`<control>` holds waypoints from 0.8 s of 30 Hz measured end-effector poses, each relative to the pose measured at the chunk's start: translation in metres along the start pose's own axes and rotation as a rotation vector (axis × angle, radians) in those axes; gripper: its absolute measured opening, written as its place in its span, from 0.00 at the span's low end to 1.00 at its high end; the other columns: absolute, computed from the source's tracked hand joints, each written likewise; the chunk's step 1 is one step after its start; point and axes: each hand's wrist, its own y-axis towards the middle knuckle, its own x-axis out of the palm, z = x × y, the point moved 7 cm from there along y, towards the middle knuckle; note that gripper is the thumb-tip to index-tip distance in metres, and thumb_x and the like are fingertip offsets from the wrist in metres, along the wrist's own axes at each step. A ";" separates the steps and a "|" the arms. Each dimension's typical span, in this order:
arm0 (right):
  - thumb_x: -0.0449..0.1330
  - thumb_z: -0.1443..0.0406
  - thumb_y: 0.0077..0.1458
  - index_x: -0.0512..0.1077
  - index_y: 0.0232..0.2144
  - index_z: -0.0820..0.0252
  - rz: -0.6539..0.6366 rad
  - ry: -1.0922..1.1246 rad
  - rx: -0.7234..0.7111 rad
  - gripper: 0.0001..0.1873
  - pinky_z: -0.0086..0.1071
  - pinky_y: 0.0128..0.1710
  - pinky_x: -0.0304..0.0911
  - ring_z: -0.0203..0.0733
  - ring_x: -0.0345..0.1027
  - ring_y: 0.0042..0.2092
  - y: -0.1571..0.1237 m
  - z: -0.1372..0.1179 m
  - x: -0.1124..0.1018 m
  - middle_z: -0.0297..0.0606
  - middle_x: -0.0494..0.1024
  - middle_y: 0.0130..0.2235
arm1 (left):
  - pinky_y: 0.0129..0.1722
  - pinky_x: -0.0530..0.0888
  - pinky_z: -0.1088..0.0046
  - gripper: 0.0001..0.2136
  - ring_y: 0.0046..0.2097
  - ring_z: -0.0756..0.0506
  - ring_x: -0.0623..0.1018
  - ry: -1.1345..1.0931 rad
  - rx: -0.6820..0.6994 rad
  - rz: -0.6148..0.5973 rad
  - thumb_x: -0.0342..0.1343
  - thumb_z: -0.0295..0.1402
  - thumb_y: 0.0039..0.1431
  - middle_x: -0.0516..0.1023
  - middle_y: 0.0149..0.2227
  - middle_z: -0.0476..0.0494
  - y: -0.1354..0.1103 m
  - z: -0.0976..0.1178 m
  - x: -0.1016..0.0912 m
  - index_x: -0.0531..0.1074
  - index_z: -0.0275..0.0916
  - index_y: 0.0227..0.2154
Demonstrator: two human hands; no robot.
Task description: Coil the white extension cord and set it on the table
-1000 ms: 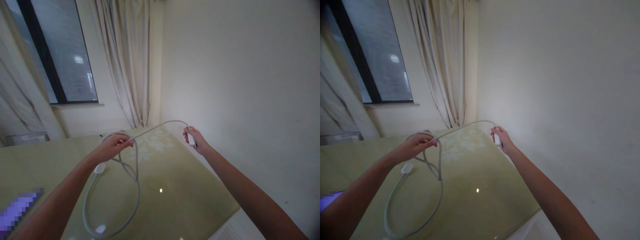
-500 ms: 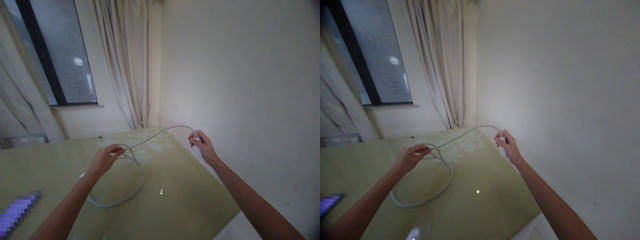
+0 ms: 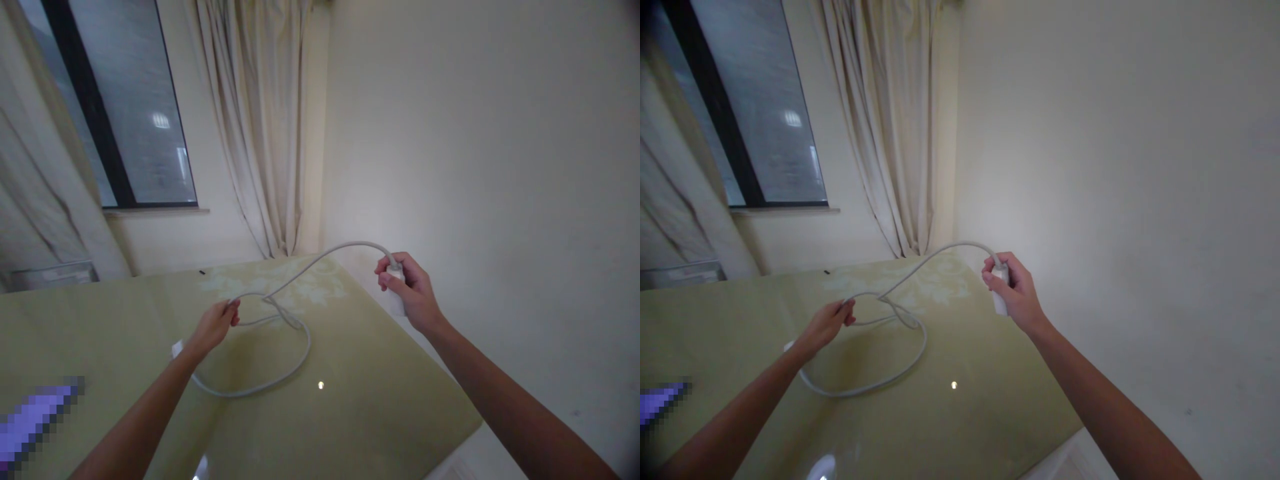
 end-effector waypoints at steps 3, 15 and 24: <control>0.65 0.56 0.61 0.71 0.44 0.55 0.030 -0.207 -0.109 0.14 0.31 0.30 0.61 0.37 0.64 0.31 -0.002 -0.002 0.010 0.35 0.74 0.38 | 0.24 0.66 0.72 0.21 0.21 0.49 0.65 -0.140 -0.041 0.029 0.56 0.57 0.51 0.61 0.18 0.55 0.007 0.029 0.004 0.68 0.41 0.25; 0.62 0.54 0.63 0.73 0.54 0.57 -0.405 -0.452 -0.183 0.21 0.39 0.48 0.67 0.47 0.73 0.47 -0.012 0.000 0.083 0.45 0.79 0.48 | 0.22 0.58 0.75 0.22 0.22 0.50 0.58 -0.156 0.366 -0.223 0.48 0.50 0.66 0.56 0.20 0.56 -0.016 0.199 0.023 0.77 0.37 0.43; 0.67 0.49 0.51 0.69 0.32 0.56 -0.163 0.665 0.624 0.20 0.28 0.21 0.58 0.33 0.61 0.22 0.015 0.039 0.174 0.30 0.72 0.26 | 0.39 0.67 0.67 0.18 0.34 0.44 0.72 0.144 0.681 -0.291 0.40 0.46 0.71 0.72 0.30 0.48 -0.055 0.225 0.062 0.67 0.43 0.30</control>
